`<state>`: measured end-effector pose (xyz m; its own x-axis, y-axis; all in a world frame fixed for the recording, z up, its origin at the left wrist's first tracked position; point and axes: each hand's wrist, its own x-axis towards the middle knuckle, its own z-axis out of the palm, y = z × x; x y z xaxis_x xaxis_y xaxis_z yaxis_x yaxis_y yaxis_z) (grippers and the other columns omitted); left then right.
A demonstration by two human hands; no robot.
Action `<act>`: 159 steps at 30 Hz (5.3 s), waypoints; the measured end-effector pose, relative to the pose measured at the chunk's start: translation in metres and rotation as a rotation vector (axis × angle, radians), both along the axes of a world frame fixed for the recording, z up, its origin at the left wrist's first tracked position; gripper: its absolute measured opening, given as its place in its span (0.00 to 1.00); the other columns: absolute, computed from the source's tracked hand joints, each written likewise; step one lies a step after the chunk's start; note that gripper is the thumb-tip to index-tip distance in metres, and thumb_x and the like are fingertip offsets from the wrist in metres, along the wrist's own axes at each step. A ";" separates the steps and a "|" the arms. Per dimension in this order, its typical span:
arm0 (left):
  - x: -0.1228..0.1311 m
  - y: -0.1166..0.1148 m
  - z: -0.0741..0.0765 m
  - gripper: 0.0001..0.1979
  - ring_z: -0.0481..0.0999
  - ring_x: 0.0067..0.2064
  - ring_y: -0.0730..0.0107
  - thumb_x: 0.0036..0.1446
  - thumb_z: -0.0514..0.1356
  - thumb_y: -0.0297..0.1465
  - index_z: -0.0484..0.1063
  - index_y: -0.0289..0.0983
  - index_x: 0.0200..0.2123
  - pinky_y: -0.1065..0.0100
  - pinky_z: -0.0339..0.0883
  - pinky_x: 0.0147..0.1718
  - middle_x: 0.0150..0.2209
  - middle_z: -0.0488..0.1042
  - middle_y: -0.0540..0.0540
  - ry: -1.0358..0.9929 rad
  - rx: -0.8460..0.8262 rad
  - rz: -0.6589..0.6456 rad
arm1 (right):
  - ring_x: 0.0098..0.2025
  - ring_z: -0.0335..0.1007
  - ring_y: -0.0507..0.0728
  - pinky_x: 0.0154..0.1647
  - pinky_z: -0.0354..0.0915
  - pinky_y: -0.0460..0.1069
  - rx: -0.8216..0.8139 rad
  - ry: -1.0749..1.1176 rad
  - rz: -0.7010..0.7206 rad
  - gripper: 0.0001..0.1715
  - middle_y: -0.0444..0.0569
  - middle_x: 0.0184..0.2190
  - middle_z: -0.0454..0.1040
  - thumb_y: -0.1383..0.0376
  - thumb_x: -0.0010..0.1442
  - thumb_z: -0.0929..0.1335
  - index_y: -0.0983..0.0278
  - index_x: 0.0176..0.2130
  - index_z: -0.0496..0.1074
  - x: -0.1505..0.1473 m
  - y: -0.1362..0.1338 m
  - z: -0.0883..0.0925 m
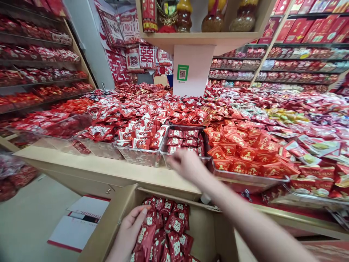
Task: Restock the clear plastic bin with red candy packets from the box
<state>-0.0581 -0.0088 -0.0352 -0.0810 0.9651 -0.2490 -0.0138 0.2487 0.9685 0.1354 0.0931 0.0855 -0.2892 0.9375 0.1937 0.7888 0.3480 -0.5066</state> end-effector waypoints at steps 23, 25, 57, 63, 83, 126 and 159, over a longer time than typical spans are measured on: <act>0.049 -0.010 0.055 0.10 0.70 0.31 0.70 0.43 0.62 0.34 0.72 0.34 0.30 0.71 0.63 0.33 0.28 0.74 0.48 -0.139 0.144 -0.322 | 0.24 0.64 0.49 0.24 0.67 0.47 -0.549 1.172 -0.064 0.16 0.41 0.25 0.68 0.57 0.46 0.69 0.63 0.32 0.62 0.006 -0.137 -0.076; 0.050 -0.012 0.050 0.09 0.70 0.31 0.71 0.42 0.63 0.33 0.71 0.34 0.28 0.70 0.63 0.34 0.27 0.73 0.49 -0.194 0.106 -0.310 | 0.26 0.65 0.51 0.24 0.67 0.48 -0.478 1.030 -0.072 0.15 0.43 0.26 0.68 0.56 0.48 0.67 0.63 0.34 0.63 0.007 -0.138 -0.077; -0.011 -0.012 0.029 0.19 0.73 0.34 0.68 0.54 0.50 0.43 0.65 0.35 0.42 0.72 0.62 0.27 0.39 0.71 0.40 -0.536 -0.473 -0.520 | 0.31 0.65 0.52 0.33 0.60 0.46 0.149 0.014 -0.203 0.14 0.48 0.32 0.71 0.64 0.46 0.66 0.66 0.36 0.68 0.027 0.075 0.009; -0.019 -0.020 -0.012 0.21 0.73 0.29 0.74 0.42 0.61 0.44 0.68 0.36 0.36 0.76 0.55 0.24 0.33 0.73 0.45 -0.492 -0.503 -0.504 | 0.45 0.63 0.56 0.47 0.56 0.49 0.111 -0.288 -0.100 0.17 0.53 0.43 0.70 0.66 0.51 0.62 0.67 0.42 0.68 0.004 0.140 -0.024; -0.021 -0.019 -0.045 0.23 0.71 0.28 0.74 0.37 0.63 0.45 0.67 0.37 0.35 0.77 0.54 0.20 0.32 0.71 0.48 -0.305 -0.518 -0.404 | 0.43 0.62 0.63 0.40 0.58 0.56 0.128 -0.635 0.003 0.20 0.55 0.39 0.70 0.62 0.46 0.64 0.65 0.41 0.65 -0.016 0.137 -0.020; -0.060 -0.017 -0.035 0.24 0.70 0.31 0.72 0.37 0.62 0.47 0.68 0.39 0.36 0.74 0.59 0.27 0.34 0.71 0.48 -0.079 -0.437 -0.222 | 0.37 0.68 0.58 0.33 0.60 0.47 -0.036 -0.380 -0.294 0.17 0.57 0.32 0.73 0.57 0.54 0.60 0.68 0.31 0.69 0.010 0.144 -0.011; -0.067 -0.015 -0.022 0.26 0.68 0.40 0.66 0.40 0.60 0.47 0.66 0.40 0.42 0.69 0.60 0.34 0.44 0.69 0.44 -0.125 -0.458 -0.385 | 0.60 0.40 0.62 0.55 0.46 0.53 -0.039 -0.543 0.041 0.38 0.62 0.58 0.49 0.49 0.55 0.57 0.73 0.56 0.52 -0.010 0.124 -0.031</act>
<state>-0.1251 -0.0241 -0.0568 0.3089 0.7121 -0.6304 0.0535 0.6488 0.7591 0.1257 0.2171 0.0545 -0.3740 0.9270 -0.0282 0.9269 0.3727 -0.0432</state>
